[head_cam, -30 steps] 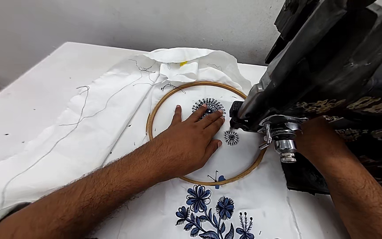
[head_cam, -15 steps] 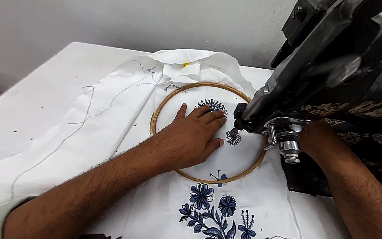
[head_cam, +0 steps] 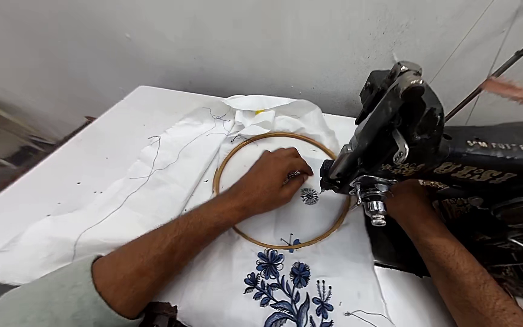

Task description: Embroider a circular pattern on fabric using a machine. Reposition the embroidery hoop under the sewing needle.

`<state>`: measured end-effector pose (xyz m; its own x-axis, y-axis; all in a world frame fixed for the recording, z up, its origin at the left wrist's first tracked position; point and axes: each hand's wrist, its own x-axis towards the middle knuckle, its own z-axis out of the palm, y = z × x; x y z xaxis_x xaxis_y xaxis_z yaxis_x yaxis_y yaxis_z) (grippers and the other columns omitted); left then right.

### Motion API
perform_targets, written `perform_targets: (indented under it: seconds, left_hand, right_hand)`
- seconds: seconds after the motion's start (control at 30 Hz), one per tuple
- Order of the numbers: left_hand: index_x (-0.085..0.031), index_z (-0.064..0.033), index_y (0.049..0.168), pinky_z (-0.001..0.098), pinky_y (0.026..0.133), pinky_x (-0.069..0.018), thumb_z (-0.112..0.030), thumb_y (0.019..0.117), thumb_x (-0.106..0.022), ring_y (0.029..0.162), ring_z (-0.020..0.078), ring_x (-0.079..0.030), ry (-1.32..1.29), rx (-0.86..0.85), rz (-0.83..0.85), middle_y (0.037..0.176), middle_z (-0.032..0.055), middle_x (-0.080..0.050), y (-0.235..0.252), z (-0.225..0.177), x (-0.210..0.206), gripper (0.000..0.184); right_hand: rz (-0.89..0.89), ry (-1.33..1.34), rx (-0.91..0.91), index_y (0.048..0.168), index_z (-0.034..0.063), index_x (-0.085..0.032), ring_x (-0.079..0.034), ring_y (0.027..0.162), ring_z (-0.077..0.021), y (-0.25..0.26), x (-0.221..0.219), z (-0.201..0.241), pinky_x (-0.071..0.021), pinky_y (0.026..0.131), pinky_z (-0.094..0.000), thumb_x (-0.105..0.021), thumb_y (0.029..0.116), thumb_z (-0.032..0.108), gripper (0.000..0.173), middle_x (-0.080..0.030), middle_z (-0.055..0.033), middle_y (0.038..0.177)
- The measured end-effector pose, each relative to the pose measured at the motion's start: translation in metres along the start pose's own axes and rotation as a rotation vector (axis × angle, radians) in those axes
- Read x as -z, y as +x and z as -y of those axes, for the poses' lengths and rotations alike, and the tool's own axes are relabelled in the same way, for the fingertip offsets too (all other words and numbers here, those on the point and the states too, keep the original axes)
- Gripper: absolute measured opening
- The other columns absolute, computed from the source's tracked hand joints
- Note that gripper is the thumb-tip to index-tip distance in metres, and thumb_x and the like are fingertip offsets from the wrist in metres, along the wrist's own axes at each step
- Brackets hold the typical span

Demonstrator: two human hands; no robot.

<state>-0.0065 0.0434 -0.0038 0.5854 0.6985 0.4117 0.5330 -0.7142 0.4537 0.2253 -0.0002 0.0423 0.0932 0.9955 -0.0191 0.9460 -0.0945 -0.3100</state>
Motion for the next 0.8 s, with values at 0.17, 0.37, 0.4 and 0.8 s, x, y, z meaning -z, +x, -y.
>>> perform_targets:
  seconds: [0.17,0.37,0.4,0.8]
  left_hand:
    - [-0.077,-0.0103,0.104,0.0479,0.092,-0.0485,-0.019,0.0993,-0.062,0.109,0.0230,-0.061,0.058,-0.022,0.177,0.113,0.0055,-0.067,0.000,-0.018,-0.006,0.017]
    - [-0.068,-0.0006,0.095,0.0310,0.079,-0.0534,-0.007,0.0970,-0.055,0.090,0.0143,-0.063,-0.382,0.034,0.102,0.096,0.0079,-0.065,-0.002,-0.009,-0.002,0.015]
    - [-0.066,0.0015,0.097,0.0299,0.076,-0.0542,-0.005,0.0988,-0.053,0.085,0.0136,-0.063,-0.485,0.066,0.083,0.093,0.0090,-0.065,-0.003,-0.009,-0.002,0.015]
    - [-0.067,0.0018,0.097,0.0336,0.066,-0.0528,-0.003,0.0989,-0.057,0.068,0.0150,-0.062,-0.307,0.377,-0.136,0.081,0.0090,-0.066,-0.002,-0.011,0.001,0.011]
  right_hand:
    - [-0.160,0.281,0.357,0.104,-0.0091,-0.069,-0.068,0.094,-0.0345,0.016,-0.048,-0.031,-0.0521,0.088,-0.0530,-0.077,0.0852,0.004,0.025,-0.069,-0.0252,0.098]
    - [-0.236,0.404,0.551,0.114,0.0094,-0.070,-0.069,0.097,-0.0148,0.041,-0.081,-0.039,-0.0567,0.088,-0.0393,-0.074,0.0895,0.023,0.029,-0.072,-0.0064,0.104]
    - [-0.217,0.419,0.529,0.116,0.0095,-0.069,-0.069,0.097,-0.0143,0.040,-0.081,-0.039,-0.0565,0.088,-0.0390,-0.075,0.0894,0.022,0.030,-0.071,-0.0062,0.104]
    - [-0.173,0.435,0.305,0.099,-0.0073,-0.071,-0.065,0.088,-0.0201,0.023,-0.067,-0.020,-0.0520,0.087,-0.0363,-0.078,0.0871,0.004,0.018,-0.070,-0.0188,0.093]
